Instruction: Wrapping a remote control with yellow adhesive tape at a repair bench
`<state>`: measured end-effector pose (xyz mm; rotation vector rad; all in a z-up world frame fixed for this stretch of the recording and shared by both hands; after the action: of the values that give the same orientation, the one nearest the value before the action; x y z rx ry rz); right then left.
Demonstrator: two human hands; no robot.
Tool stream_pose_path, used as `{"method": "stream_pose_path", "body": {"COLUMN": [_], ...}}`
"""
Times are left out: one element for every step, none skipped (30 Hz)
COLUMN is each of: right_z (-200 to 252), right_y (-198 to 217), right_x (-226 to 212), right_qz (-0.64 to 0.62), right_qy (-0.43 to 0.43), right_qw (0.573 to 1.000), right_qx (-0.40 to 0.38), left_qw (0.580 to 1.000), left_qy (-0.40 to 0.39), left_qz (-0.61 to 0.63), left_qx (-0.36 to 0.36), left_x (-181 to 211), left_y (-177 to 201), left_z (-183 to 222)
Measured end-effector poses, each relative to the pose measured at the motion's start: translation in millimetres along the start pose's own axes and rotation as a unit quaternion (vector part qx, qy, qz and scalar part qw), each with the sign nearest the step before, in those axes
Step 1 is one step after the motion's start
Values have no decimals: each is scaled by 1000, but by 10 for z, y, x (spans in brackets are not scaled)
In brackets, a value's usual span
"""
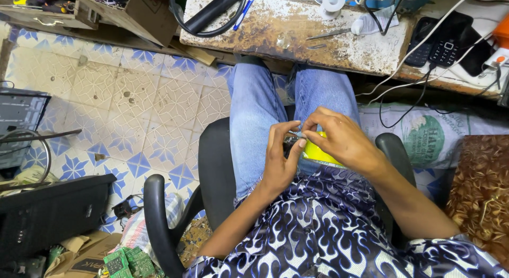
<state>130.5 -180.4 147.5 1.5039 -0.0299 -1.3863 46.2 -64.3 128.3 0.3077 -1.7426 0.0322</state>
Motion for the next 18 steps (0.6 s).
{"method": "stream_pose_path", "body": {"right_z": [14,16,18,5,-7,-14,-26,-38,-51,-64,-78,-78,-85,-90,-94,-97,-100,-98], "right_y": [0,7,16,15,2,-17,-36,-66,-97,-96,-100,-118,-129,-138,-147,-139,-133,-129], "right_x": [-26,-56,-90,-84,-61,-39,-14,10,33,47,61,75,87,101,116,106,98,90], "right_qz": [0,-13,-26,-25,-27,-31,-30,-30,-30,-28,-26,-25,-25,-26,-28,-27,-34,-41], "right_qy": [-1,1,2,4,-5,-15,-13,-11,-8,-6,-3,-2,-1,-1,0,1,0,-1], "right_qw": [1000,1000,1000,1000,1000,999,999,999,999,999,1000,1000,1000,1000,999,1000,999,999], "right_qx": [0,0,-1,2,-5,-11,-8,-12,-15,-14,-16,-18,-18,-17,-16,-16,-17,-18], "left_qw": [1000,1000,998,998,997,995,995,995,994,994,993,993,993,992,992,991,992,992], "left_qy": [1,-26,-52,-55,-70,-83,-86,-93,-100,-102,-106,-108,-109,-113,-118,-118,-115,-112], "left_qz": [0,-11,-23,-23,-34,-44,-45,-41,-38,-38,-42,-47,-47,-50,-53,-53,-55,-56], "left_qx": [0,5,10,11,10,8,8,11,13,15,10,3,4,6,9,10,13,15], "left_x": [-51,-62,-69,-77,-66,-55,-97,-133,-170,-170,-170,-169,-135,-95,-55,-58,-65,-72], "left_y": [-5,-1,4,1,-7,-12,-16,-17,-17,-6,-7,-6,14,33,52,60,70,81], "left_z": [33,50,70,87,106,132,147,169,191,180,170,178,149,124,99,104,107,113]}}
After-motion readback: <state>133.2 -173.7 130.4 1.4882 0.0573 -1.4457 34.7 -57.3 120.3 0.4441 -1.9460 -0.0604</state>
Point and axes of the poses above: each hand's wrist, its own z-axis away from the middle knuckle, its own y-axis out of the back of the hand, x = y × z, the point moved 8 cm from there along -z, towards the middle knuckle, and after that the axes turned 2 degrees about y, right-handed, at the moved point
